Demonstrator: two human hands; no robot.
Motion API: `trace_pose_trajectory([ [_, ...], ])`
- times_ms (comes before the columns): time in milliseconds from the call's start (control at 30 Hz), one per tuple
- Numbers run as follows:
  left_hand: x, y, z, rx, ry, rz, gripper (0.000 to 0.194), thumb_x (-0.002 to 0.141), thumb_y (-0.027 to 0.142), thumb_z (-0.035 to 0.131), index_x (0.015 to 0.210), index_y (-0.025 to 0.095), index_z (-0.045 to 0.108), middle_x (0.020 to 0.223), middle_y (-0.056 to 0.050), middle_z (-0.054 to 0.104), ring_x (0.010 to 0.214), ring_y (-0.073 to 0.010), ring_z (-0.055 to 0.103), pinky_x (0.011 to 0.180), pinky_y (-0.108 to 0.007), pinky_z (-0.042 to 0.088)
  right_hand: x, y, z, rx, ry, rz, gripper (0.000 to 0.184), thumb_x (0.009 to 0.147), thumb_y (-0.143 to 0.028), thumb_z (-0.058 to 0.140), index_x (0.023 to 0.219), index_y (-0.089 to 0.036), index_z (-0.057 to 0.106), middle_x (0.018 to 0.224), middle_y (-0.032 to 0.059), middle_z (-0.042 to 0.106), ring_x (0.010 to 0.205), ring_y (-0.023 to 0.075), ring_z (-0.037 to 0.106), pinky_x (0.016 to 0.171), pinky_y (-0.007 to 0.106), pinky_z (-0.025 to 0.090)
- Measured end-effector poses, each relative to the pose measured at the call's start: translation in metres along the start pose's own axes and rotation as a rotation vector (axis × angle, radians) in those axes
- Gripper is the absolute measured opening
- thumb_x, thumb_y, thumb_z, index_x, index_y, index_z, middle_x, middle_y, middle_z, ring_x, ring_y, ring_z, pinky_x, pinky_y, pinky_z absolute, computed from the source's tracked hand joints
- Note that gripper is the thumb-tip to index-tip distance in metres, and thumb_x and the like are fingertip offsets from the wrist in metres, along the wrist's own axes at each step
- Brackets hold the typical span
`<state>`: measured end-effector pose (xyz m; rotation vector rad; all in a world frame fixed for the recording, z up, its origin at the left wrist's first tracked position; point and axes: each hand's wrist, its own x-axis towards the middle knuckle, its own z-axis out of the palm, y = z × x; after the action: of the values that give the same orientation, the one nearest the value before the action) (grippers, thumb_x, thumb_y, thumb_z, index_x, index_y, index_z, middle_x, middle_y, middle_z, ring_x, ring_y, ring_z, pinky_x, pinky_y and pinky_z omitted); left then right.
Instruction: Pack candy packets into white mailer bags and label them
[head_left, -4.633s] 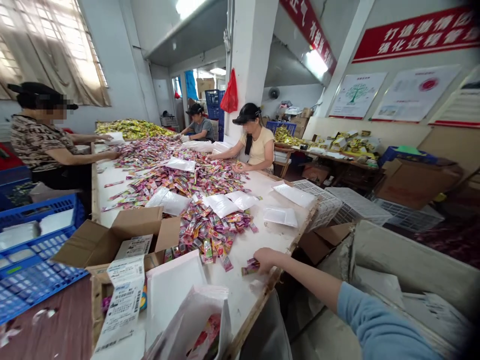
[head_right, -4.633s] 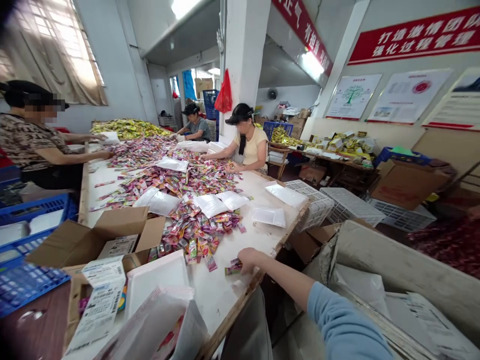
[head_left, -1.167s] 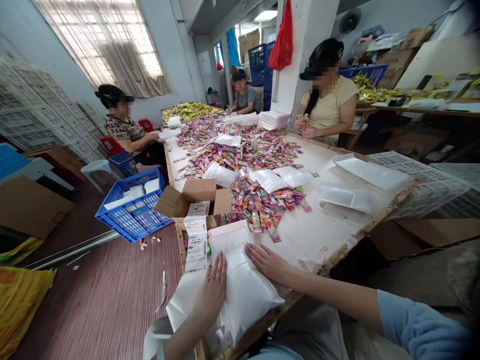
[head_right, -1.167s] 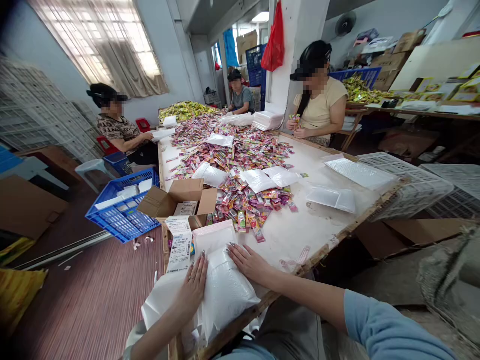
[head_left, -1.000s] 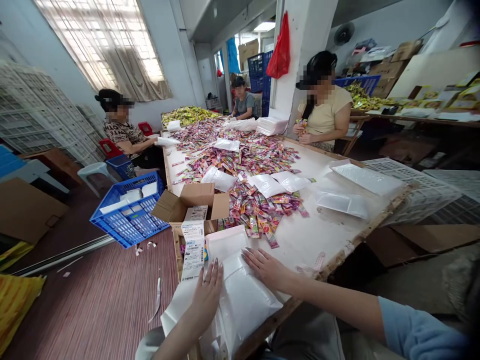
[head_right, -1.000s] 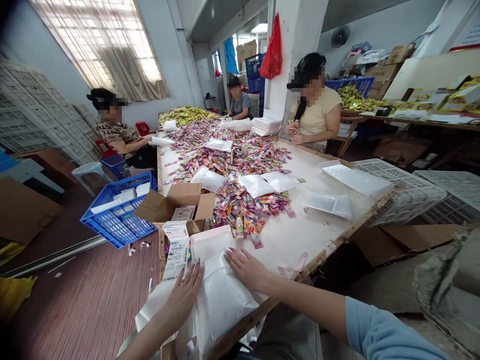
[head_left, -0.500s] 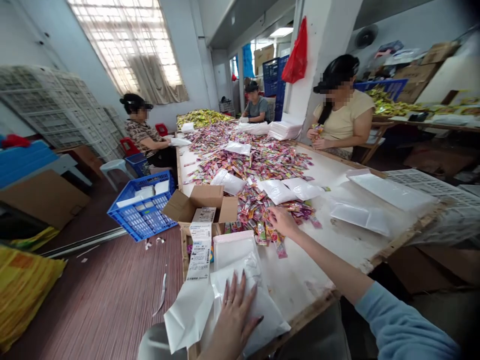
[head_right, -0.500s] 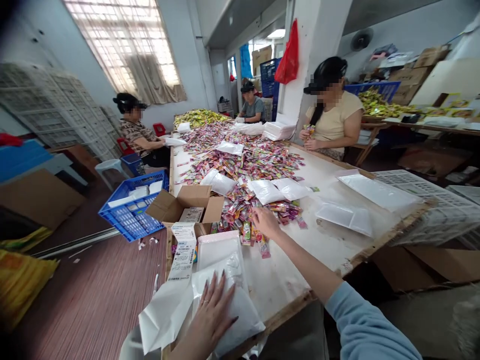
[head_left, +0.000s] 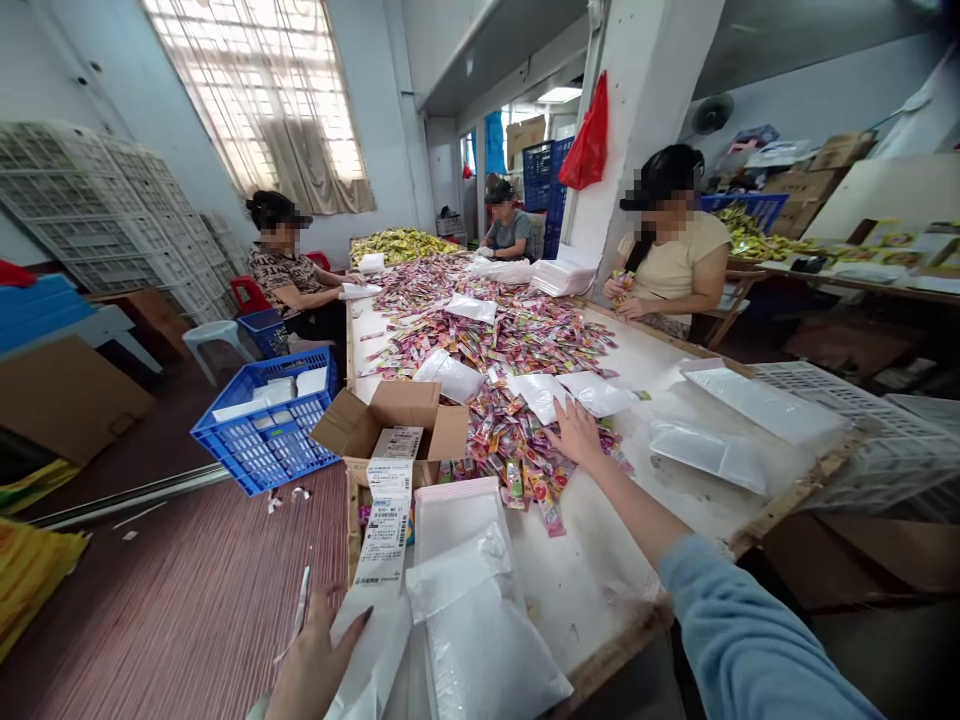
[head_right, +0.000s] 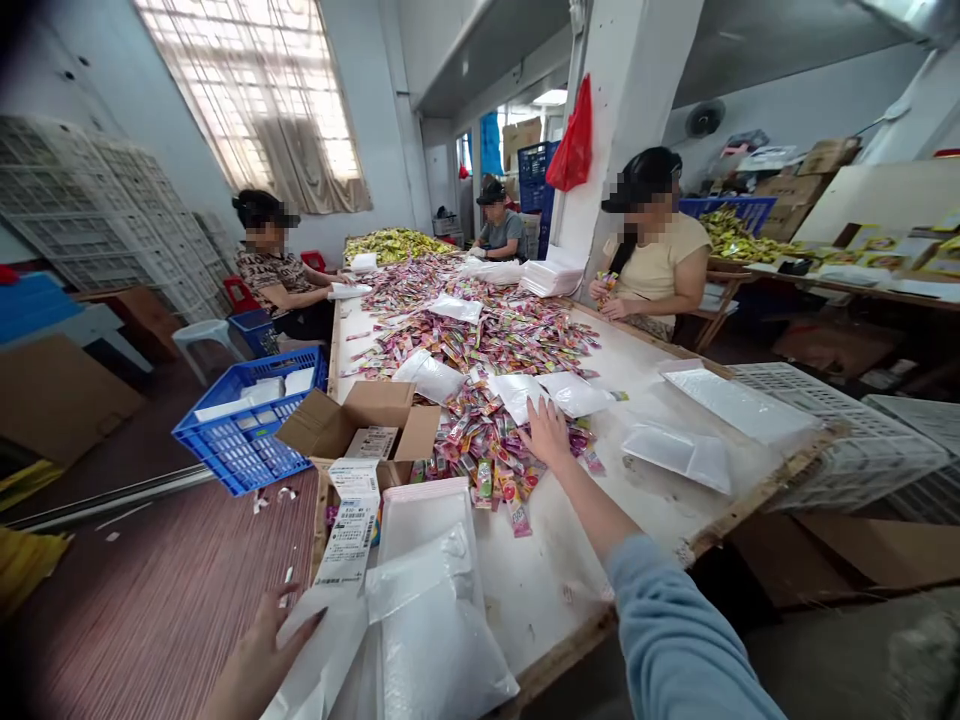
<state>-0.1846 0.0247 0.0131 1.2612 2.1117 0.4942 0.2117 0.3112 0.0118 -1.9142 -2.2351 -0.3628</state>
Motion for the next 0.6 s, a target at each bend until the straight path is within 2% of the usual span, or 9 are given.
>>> trace_pose_trajectory([
  [67,0.003,-0.003,0.004,-0.101,-0.075,0.073,0.067,0.077,0.045,0.038,0.136,0.017,0.027,0.126,-0.013,0.058,0.119,-0.0283,0.053,0.099,-0.040,0.041,0.019,0.003,0.003,-0.028,-0.063,-0.023,0.056,0.090,-0.039,0.042,0.138,-0.010,0.035,0.138,0.0235,0.039,0.122,0.0367,0.042,0.090,0.046,0.042],
  [100,0.004,-0.004,0.005,-0.150,-0.118,0.090,0.068,0.076,0.040,0.039,0.138,0.017,0.028,0.127,-0.011,0.058,0.119,-0.0268,0.053,0.100,-0.038,0.040,0.026,0.004,0.004,-0.038,-0.095,-0.035,0.051,0.091,-0.035,0.040,0.135,-0.008,0.040,0.133,0.0245,0.045,0.115,0.0348,0.050,0.086,0.044,0.045],
  [167,0.009,-0.008,0.007,-0.251,-0.196,0.060,0.068,0.071,0.034,0.042,0.136,0.014,0.038,0.121,-0.011,0.063,0.104,-0.0264,0.062,0.092,-0.037,0.046,0.036,0.005,0.004,-0.053,-0.143,-0.059,0.039,0.092,-0.025,0.039,0.125,-0.007,0.049,0.121,0.0230,0.055,0.102,0.0290,0.058,0.080,0.040,0.047],
  [233,0.014,-0.011,0.008,-0.348,-0.237,0.005,0.063,0.068,0.035,0.049,0.126,0.011,0.052,0.113,-0.011,0.068,0.090,-0.0249,0.066,0.081,-0.034,0.050,0.042,0.009,-0.001,-0.062,-0.161,-0.075,0.029,0.091,-0.018,0.042,0.114,-0.008,0.056,0.111,0.0176,0.061,0.097,0.0236,0.061,0.081,0.037,0.047],
  [333,0.019,-0.012,0.008,-0.445,-0.202,-0.060,0.053,0.064,0.045,0.062,0.103,0.010,0.068,0.099,-0.011,0.073,0.086,-0.0246,0.066,0.074,-0.030,0.050,0.051,0.018,-0.020,-0.062,-0.137,-0.024,0.021,0.089,-0.015,0.045,0.101,-0.008,0.060,0.092,0.0127,0.066,0.084,0.0208,0.063,0.073,0.031,0.046],
  [433,0.010,-0.005,0.002,-0.566,-0.161,-0.080,0.048,0.065,0.048,0.066,0.094,0.010,0.068,0.088,-0.009,0.074,0.075,-0.0202,0.066,0.067,-0.027,0.050,0.056,0.025,-0.056,-0.061,-0.008,0.123,0.032,0.094,-0.016,0.028,0.107,-0.004,0.055,0.085,0.0162,0.065,0.076,0.0228,0.064,0.063,0.029,0.042],
  [500,-0.006,0.002,-0.006,-0.680,-0.203,-0.081,0.050,0.068,0.041,0.067,0.108,0.013,0.062,0.094,-0.006,0.073,0.070,-0.0153,0.065,0.064,-0.025,0.050,0.044,0.025,-0.087,-0.057,0.106,0.196,0.041,0.096,-0.017,0.016,0.110,-0.002,0.051,0.088,0.0179,0.065,0.079,0.0237,0.063,0.063,0.030,0.040],
  [533,-0.014,0.004,-0.009,-0.749,-0.262,-0.099,0.054,0.069,0.037,0.067,0.117,0.015,0.056,0.095,-0.005,0.072,0.067,-0.0132,0.064,0.061,-0.023,0.049,0.030,0.022,-0.102,-0.057,0.160,0.176,0.043,0.096,-0.019,0.015,0.110,-0.003,0.051,0.089,0.0177,0.065,0.079,0.0232,0.062,0.063,0.030,0.040],
  [600,-0.029,0.008,-0.013,-0.853,-0.379,-0.160,0.060,0.071,0.031,0.067,0.127,0.019,0.048,0.092,-0.002,0.073,0.060,-0.0110,0.062,0.055,-0.021,0.048,-0.015,0.010,-0.123,-0.062,0.254,0.014,0.040,0.096,-0.025,0.022,0.106,-0.007,0.056,0.092,0.0165,0.066,0.075,0.0215,0.061,0.061,0.030,0.039],
])
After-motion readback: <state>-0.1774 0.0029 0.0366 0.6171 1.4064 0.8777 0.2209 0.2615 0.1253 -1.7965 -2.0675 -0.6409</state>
